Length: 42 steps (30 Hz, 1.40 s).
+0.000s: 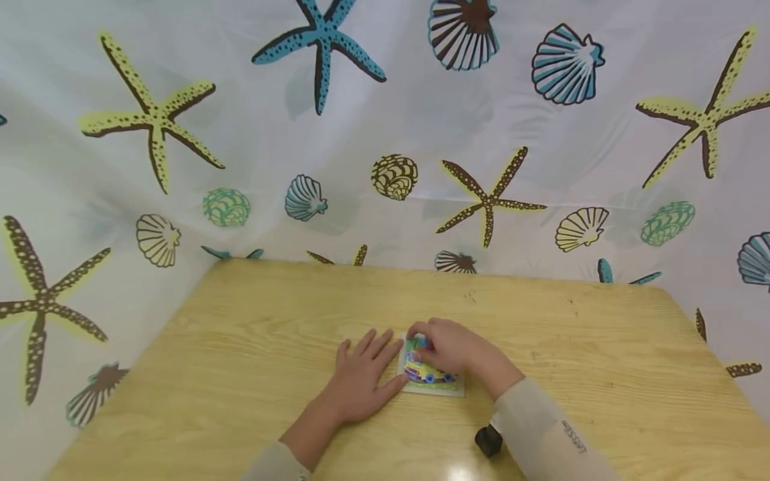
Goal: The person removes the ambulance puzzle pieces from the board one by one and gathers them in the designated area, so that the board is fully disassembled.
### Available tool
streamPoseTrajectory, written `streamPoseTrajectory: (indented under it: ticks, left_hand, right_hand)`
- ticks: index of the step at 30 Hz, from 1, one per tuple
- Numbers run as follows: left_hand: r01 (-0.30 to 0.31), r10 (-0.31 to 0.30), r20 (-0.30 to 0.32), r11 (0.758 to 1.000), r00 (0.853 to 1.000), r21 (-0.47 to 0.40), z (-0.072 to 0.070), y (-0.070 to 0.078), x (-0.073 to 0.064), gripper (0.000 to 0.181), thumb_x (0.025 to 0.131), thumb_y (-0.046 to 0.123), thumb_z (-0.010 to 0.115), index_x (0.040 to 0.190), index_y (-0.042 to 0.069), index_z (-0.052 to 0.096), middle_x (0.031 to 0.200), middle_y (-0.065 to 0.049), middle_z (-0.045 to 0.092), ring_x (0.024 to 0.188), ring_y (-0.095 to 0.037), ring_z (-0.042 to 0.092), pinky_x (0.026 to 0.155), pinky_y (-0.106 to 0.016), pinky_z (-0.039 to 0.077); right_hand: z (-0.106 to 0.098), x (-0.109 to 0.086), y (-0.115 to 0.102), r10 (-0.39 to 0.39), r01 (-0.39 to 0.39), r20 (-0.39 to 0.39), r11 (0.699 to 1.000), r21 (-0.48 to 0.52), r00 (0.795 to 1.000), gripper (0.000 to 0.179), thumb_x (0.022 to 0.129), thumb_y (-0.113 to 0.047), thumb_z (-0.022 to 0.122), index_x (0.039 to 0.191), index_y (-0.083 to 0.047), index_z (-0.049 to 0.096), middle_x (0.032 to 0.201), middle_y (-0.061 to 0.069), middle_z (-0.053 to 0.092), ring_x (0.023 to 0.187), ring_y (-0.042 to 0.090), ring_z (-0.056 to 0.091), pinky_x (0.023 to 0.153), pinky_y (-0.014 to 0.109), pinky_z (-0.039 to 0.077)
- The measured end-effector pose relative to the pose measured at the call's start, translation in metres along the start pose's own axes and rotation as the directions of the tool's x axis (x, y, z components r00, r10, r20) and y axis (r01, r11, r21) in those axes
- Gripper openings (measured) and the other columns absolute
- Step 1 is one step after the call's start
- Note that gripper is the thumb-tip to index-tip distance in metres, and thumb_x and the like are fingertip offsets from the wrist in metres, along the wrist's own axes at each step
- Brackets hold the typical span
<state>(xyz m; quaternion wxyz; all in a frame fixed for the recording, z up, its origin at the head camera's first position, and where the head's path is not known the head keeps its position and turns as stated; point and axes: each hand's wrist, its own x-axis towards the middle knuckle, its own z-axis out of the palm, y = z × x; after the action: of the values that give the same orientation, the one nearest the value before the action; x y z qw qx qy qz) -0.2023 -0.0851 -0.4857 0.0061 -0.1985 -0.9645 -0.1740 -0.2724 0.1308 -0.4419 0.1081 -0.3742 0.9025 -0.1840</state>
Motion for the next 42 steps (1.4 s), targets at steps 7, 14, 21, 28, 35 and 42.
streamPoseTrajectory:
  ticks: [7, 14, 21, 28, 35, 42]
  left_hand:
    - [0.009, -0.009, -0.014, 1.000, 1.000, -0.013, -0.003, 0.005, 0.002, 0.066, 0.101, 0.062, 0.038, 0.154, 0.024, 0.040, 0.164, -0.005, 0.030, 0.153, -0.036, 0.022, 0.112, -0.073, 0.015]
    - [0.013, -0.013, -0.060, 1.000, 0.998, -0.002, -0.006, 0.007, 0.006, 0.065, 0.099, 0.062, 0.044, 0.152, 0.025, 0.044, 0.163, -0.005, 0.034, 0.152, -0.035, 0.026, 0.112, -0.072, 0.016]
    - [0.020, -0.021, -0.035, 1.000, 0.999, -0.013, -0.006, 0.010, 0.004, 0.066, 0.098, 0.062, 0.045, 0.153, 0.025, 0.043, 0.164, -0.005, 0.032, 0.152, -0.035, 0.025, 0.113, -0.072, 0.015]
    - [0.027, -0.028, -0.042, 0.999, 0.999, -0.033, -0.006, 0.009, 0.004, 0.065, 0.098, 0.060, 0.046, 0.152, 0.023, 0.044, 0.163, -0.006, 0.033, 0.152, -0.035, 0.026, 0.113, -0.072, 0.015]
    - [0.030, -0.031, -0.027, 0.999, 0.999, -0.025, -0.002, 0.005, 0.007, 0.066, 0.098, 0.062, 0.045, 0.152, 0.024, 0.044, 0.163, -0.005, 0.032, 0.152, -0.035, 0.025, 0.113, -0.072, 0.015]
    - [0.028, -0.028, -0.036, 1.000, 0.999, -0.015, 0.000, 0.002, 0.005, 0.066, 0.097, 0.063, 0.046, 0.151, 0.024, 0.046, 0.162, -0.006, 0.035, 0.150, -0.037, 0.027, 0.111, -0.072, 0.018]
  right_hand:
    - [-0.013, 0.002, -0.004, 0.002, 0.001, 0.073, 0.999, -0.035, 0.997, 0.035, 0.099, -0.023, 0.063, 0.132, -0.012, 0.059, 0.088, -0.004, 0.056, 0.072, 0.006, 0.051, 0.070, 0.026, 0.045]
    - [-0.024, 0.007, -0.011, 0.042, -0.041, 0.091, 0.999, -0.009, 0.995, 0.034, 0.097, -0.020, 0.065, 0.128, -0.010, 0.058, 0.083, -0.002, 0.059, 0.064, 0.008, 0.055, 0.070, 0.028, 0.048]
    - [-0.021, 0.006, -0.010, 0.082, -0.082, 0.058, 0.997, 0.001, 0.995, 0.032, 0.094, -0.022, 0.070, 0.122, -0.015, 0.058, 0.098, 0.003, 0.056, 0.082, 0.014, 0.051, 0.076, 0.032, 0.047]
    - [-0.016, 0.005, -0.008, 0.074, -0.074, 0.006, 0.994, 0.086, 0.997, 0.032, 0.092, -0.019, 0.072, 0.122, -0.010, 0.060, 0.116, 0.005, 0.058, 0.083, 0.013, 0.053, 0.078, 0.030, 0.048]
    - [-0.007, 0.004, -0.006, 0.079, -0.073, -0.047, 0.990, 0.121, 0.996, 0.035, 0.093, -0.015, 0.071, 0.126, -0.012, 0.063, 0.113, 0.005, 0.060, 0.079, 0.010, 0.053, 0.074, 0.027, 0.047]
    - [0.006, 0.000, -0.006, 0.084, -0.064, -0.130, 0.987, 0.149, 0.988, 0.024, 0.096, -0.012, 0.067, 0.120, -0.014, 0.068, 0.108, 0.003, 0.063, 0.086, 0.010, 0.057, 0.078, 0.030, 0.050]
